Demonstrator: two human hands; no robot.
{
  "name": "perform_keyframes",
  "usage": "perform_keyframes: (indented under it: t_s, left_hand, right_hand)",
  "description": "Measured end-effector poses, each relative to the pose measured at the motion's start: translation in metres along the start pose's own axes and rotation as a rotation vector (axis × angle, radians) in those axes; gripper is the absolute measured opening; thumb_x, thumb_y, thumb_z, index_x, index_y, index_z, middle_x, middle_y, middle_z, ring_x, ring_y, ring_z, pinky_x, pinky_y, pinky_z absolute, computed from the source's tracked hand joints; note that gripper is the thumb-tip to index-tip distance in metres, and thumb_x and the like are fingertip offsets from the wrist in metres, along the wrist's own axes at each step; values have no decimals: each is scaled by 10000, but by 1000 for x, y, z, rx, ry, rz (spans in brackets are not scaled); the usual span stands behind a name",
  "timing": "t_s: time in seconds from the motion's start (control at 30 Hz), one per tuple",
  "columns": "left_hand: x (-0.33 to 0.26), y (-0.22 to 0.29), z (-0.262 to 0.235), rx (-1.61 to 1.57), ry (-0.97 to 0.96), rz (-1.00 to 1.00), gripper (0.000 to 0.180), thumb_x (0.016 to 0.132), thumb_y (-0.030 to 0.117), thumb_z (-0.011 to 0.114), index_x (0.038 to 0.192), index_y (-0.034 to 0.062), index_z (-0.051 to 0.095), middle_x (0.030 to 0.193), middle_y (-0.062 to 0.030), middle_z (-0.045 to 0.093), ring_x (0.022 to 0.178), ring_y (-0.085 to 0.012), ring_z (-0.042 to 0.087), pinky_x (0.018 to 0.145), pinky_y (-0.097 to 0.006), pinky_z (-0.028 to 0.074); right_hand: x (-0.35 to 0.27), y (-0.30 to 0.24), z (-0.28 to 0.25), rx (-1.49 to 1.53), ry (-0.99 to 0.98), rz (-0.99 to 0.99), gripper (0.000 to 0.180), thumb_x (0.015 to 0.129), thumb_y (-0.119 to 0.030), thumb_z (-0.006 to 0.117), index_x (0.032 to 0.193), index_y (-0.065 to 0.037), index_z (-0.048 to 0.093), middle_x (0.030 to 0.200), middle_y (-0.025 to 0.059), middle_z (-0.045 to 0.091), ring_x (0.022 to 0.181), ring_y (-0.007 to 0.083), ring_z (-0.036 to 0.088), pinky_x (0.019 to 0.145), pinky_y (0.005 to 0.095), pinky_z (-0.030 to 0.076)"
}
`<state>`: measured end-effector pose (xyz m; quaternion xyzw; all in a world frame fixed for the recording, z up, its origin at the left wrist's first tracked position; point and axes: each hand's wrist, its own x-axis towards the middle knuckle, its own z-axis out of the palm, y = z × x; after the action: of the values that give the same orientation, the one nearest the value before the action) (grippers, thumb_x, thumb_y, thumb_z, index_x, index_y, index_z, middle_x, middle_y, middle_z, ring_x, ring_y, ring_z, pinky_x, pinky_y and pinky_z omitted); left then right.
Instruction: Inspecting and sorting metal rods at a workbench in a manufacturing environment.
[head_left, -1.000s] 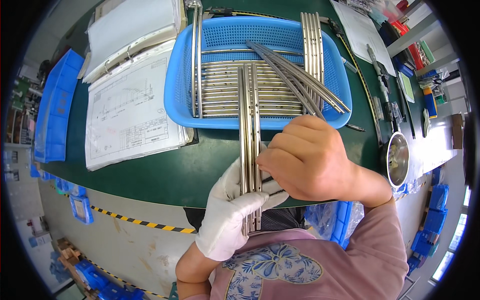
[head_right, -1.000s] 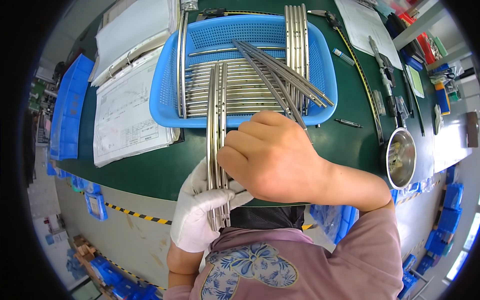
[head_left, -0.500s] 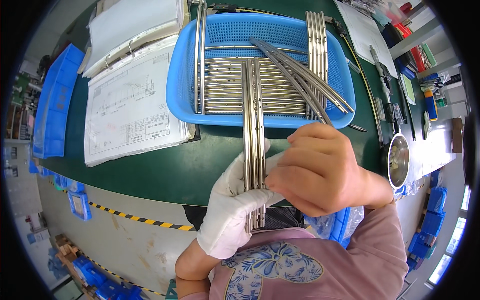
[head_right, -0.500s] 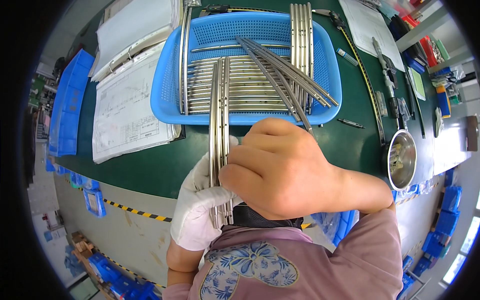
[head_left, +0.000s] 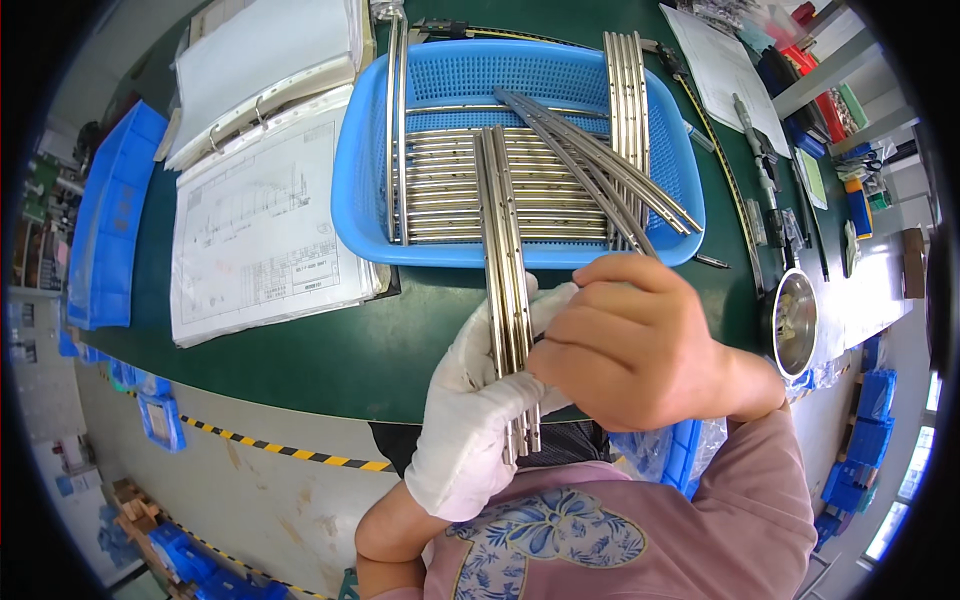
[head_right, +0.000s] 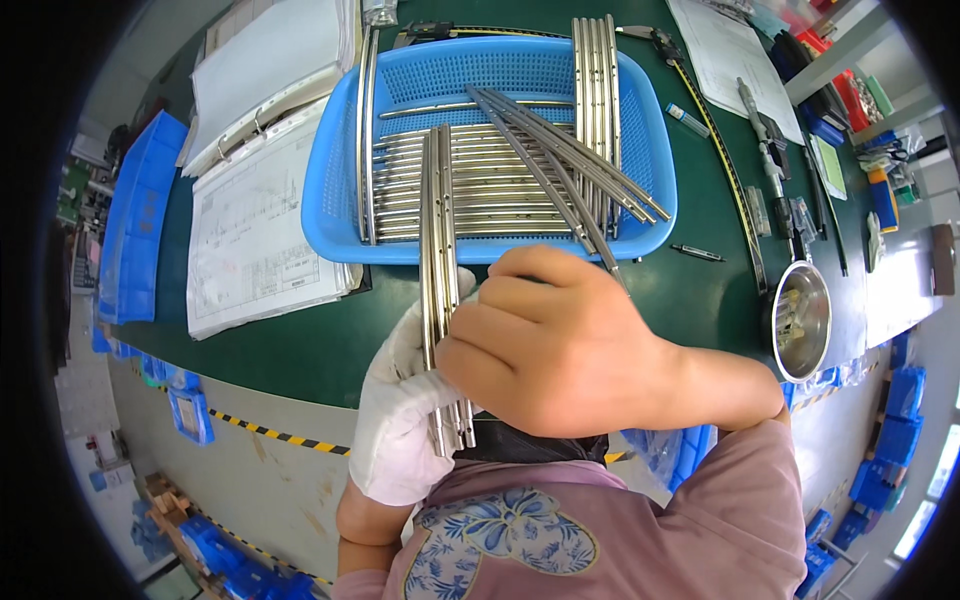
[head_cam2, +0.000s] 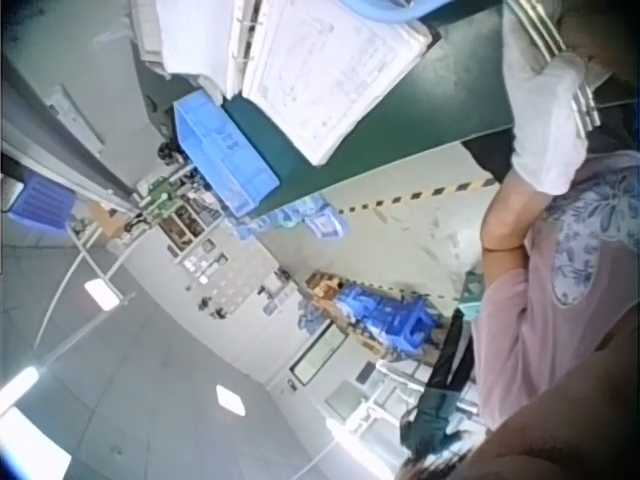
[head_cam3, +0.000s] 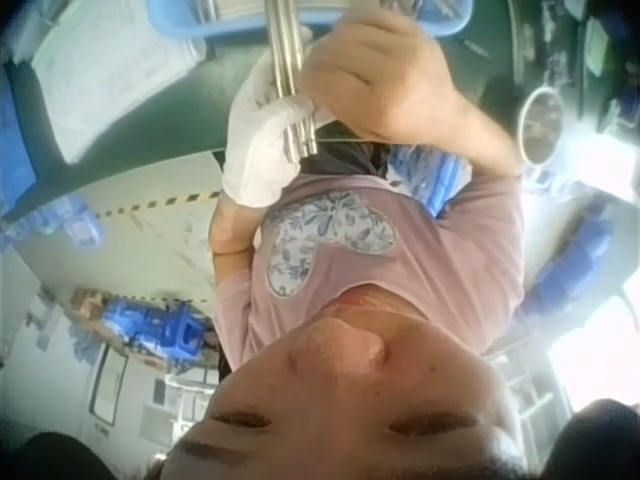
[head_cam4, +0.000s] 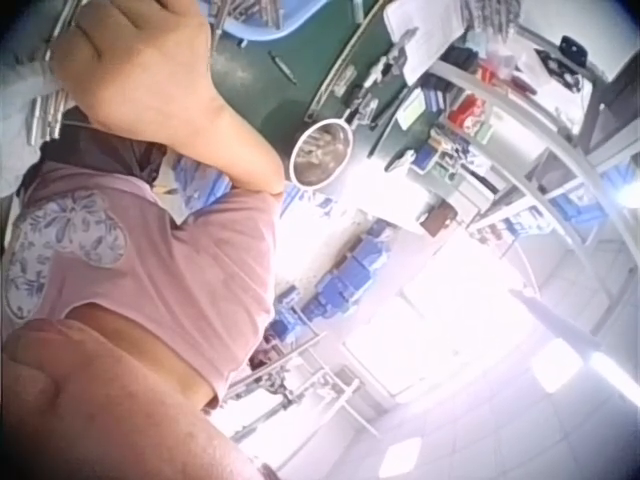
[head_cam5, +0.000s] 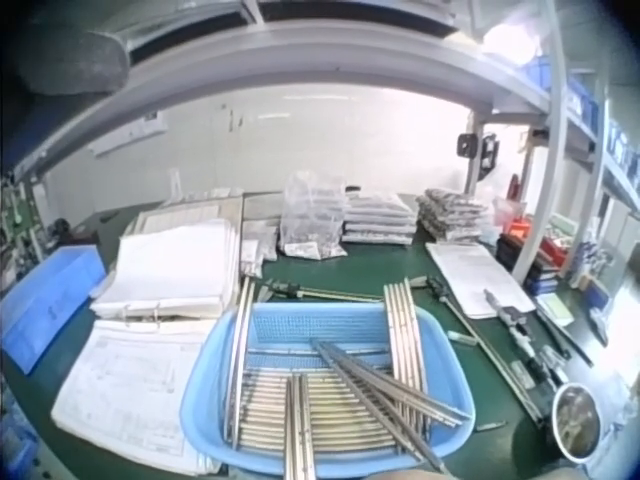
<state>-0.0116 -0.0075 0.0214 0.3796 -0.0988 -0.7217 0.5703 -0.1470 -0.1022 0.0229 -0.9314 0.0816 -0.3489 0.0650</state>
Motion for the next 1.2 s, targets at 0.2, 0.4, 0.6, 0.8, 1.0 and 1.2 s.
perform_keyframes:
  t_s: [0.2,0.4,0.6,0.8,1.0,1.2]
  left_hand:
    - [5,1,0,-60,-13,23,480,902,-12,430,1358,21,285,1325,-146,459,1110,-200,544,862,-320,519]
    - [6,4,-5,11,18,4,347,948,122,435,1271,15,369,1246,-163,525,1027,-222,595,835,-320,528]
    - [8,8,5,12,-7,-54,283,952,121,433,1218,28,402,1215,-178,543,1029,-267,594,854,-344,517]
    - [15,3,-8,21,-35,-19,312,942,75,429,1244,0,411,1183,-178,564,1028,-226,589,866,-310,491]
    - [6,1,-21,104,76,80,340,930,101,454,1250,-15,445,995,-96,620,752,-108,604,520,-199,467]
    - [2,-10,-35,37,77,67,313,939,126,399,1226,15,456,710,-62,582,383,-34,288,358,-187,201]
  right_hand:
    - [4,0,-8,138,105,18,185,571,-93,627,733,-40,553,766,52,599,634,205,576,670,332,483]
    - [5,1,-11,255,65,40,152,632,-79,623,765,-48,554,796,51,608,630,201,578,634,332,482]
    - [-5,-20,4,272,47,-245,135,668,-174,597,757,-84,550,737,-6,537,552,85,475,438,210,317]
    - [-5,-7,25,138,144,-315,151,688,-113,612,831,-71,589,638,-33,506,455,66,414,384,196,261]
    - [1,7,41,140,261,-115,147,672,-129,593,805,-84,550,604,-26,447,487,127,464,394,255,316]
    - [5,16,60,257,201,-85,195,671,-59,665,831,-57,555,651,11,553,468,176,486,422,297,335]
